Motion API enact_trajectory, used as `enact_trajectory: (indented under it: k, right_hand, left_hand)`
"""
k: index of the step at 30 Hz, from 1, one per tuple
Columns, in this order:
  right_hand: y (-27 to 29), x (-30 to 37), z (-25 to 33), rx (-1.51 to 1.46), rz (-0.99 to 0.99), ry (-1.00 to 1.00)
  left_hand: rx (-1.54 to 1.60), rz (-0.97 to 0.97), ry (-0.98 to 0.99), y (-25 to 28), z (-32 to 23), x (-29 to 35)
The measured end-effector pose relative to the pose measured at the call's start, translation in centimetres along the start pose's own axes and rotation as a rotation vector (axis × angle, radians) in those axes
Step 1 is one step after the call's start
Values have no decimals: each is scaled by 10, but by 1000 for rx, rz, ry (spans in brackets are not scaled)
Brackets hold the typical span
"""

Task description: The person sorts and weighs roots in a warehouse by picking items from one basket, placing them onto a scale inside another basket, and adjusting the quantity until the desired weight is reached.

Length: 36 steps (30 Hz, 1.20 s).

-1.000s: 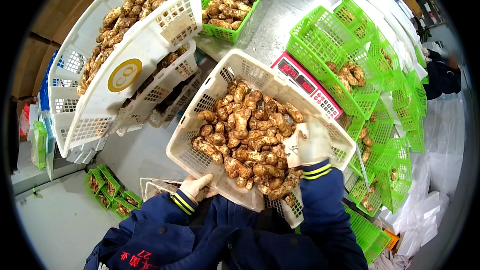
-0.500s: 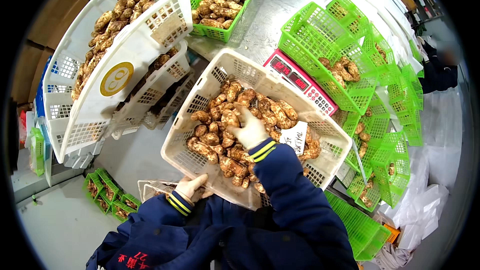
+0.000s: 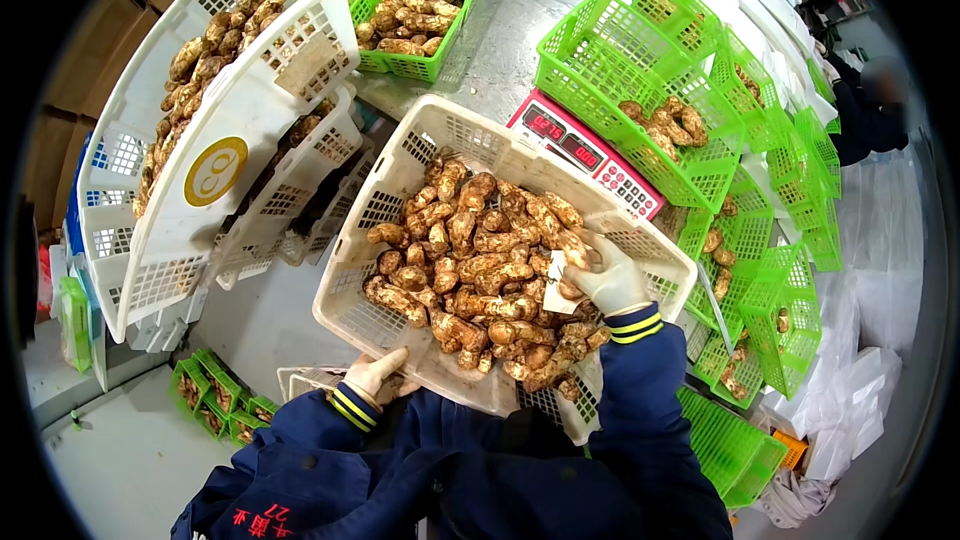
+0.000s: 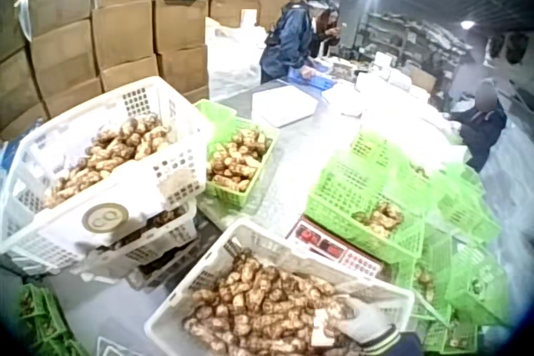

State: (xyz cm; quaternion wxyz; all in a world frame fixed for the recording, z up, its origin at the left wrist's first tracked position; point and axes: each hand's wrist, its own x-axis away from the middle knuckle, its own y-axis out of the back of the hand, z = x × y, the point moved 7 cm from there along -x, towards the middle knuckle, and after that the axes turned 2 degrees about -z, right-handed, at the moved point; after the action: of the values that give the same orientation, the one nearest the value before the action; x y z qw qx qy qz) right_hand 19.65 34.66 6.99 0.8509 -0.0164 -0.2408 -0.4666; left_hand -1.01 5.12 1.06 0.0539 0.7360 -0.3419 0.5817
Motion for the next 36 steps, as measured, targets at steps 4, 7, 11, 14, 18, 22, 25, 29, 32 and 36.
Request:
enact_trajectory:
  k: [4,7,11,14,18,22,25,29,32,36]
  right_hand:
    - [4,4,18,985,-112,86]
    - [-61,-7,50,854,22,403]
    - [-148,-52,36,1094,121,577]
    - [-173,-69,22,1366,171,618]
    - [-181,-70,15,1672,254,345]
    - [-176,-65,17,1578,348,617]
    - [-147,-55,28,1363,148,594]
    - [-90,-19,51,391,137,280]
    - [-79,0,43,-109,289,178]
    - [-89,7,10,-628,402,-84]
  left_hand:
    - [25,6,11,1,4,0]
    - [16,47,-32,2,3,-2]
    - [14,26,-9,-5,-1,5]
    - [-4,43,-29,-3,-1,1]
    - [43,38,-4,-1,0,3]
    - [73,26,-15,-3,-1,4]
    - [52,107,-11,7,5,-4]
    - [34,54,-51,1,3,-3]
    - [27,74,-36,-7,-5,6]
    - [21,87,29,-5,-4,0]
